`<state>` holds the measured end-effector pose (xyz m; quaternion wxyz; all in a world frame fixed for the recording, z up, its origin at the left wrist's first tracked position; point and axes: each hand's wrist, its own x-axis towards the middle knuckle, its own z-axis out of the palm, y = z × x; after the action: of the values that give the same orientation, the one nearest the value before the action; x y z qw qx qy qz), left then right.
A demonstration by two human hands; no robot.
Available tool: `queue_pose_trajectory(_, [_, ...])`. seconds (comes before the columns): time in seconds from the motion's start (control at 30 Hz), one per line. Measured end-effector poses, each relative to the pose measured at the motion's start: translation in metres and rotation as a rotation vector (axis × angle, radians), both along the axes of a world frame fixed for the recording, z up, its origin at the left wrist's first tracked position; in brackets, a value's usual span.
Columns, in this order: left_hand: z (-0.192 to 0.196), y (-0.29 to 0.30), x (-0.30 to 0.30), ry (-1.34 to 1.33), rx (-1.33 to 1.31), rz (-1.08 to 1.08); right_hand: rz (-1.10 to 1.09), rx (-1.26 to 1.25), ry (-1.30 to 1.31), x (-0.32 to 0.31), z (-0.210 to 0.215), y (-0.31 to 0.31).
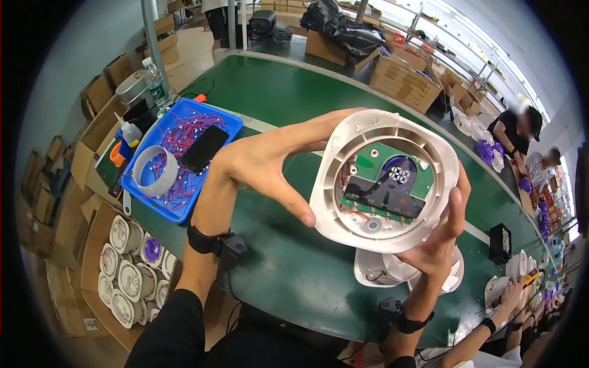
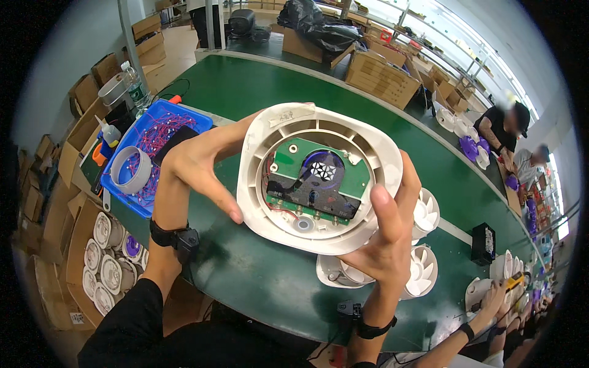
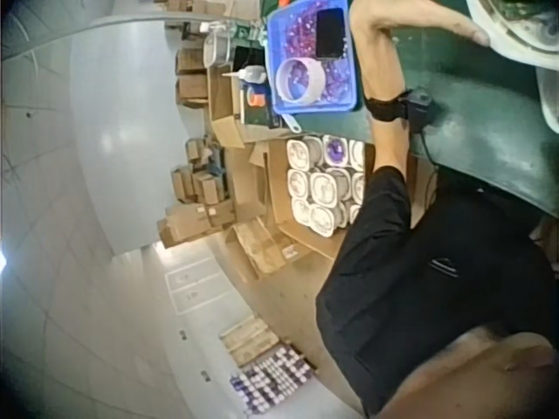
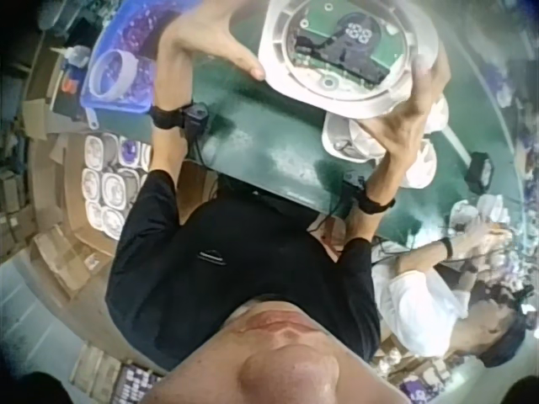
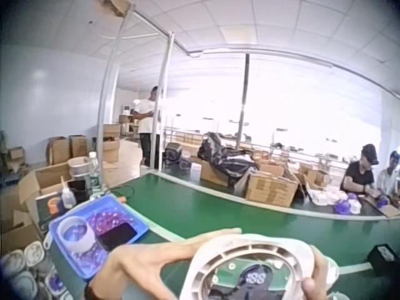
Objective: The person assembles white plastic fan units on a green workbench. They pick up fan housings and circuit boards from a cardboard box, fit the components together, and inspect the internal wiring and assembly. The person handles the units one at a time, rotating them to check different angles before placing them on the table.
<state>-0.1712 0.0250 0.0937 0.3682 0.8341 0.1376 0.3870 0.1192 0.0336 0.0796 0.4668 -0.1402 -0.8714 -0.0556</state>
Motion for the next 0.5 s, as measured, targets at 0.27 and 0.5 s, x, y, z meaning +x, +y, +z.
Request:
queue_pose_trajectory(0.27, [-0.0028, 0.0024, -0.0002, 0.000, 0.001, 0.004, 0.004, -0.029, -0.037, 0.0020, -0.0003, 0.0001])
queue_pose_trajectory(0.5, [-0.0030, 0.0030, -0.0016, 0.010, -0.035, 0.003, -0.008, -0.030, -0.040, 0.0013, 0.0004, -0.0019])
